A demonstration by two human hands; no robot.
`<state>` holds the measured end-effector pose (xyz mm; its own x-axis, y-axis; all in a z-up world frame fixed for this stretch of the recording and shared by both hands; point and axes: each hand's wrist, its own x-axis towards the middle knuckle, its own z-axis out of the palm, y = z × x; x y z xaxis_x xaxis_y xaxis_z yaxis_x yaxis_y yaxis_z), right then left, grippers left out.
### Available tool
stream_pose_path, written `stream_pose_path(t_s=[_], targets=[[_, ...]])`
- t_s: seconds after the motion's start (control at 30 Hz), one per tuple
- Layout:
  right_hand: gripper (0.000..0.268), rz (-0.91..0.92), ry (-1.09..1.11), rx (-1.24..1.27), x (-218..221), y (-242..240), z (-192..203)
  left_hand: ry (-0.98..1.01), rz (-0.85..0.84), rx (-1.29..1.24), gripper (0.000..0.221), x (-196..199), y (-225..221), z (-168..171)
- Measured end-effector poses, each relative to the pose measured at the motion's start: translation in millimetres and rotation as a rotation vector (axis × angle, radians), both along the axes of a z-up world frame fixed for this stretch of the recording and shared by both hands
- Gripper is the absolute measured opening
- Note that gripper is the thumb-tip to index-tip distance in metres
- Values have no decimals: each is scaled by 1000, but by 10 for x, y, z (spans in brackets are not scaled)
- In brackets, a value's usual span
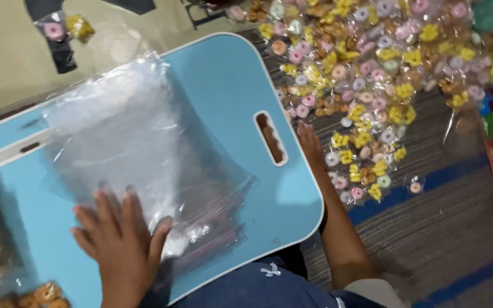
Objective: The person picks up ring-shaped cookies from a pile and places them inside clear plastic bags on a blue table.
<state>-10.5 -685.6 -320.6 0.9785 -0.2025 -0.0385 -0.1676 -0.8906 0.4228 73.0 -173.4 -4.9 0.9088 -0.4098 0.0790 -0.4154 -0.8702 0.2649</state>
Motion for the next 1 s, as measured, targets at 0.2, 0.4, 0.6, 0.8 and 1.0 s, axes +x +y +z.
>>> stream_pose_path(t_s=[0.2, 0.4, 0.6, 0.8, 1.0], targets=[[121, -73, 27, 749, 270, 178, 393, -80, 95, 16, 94, 116, 204, -41], [81, 335, -104, -805, 639, 37, -70, -136, 58, -61, 87, 176, 150, -70], [70, 518, 301, -794, 1139, -25, 80, -192, 76, -58, 82, 215, 42, -220], [110, 21, 156, 920, 1157, 66, 891, -152, 66, -44, 83, 240, 35, -196], [57, 55, -291, 1397, 1164, 204, -268, -155, 78, -30, 78, 236, 65, -222]])
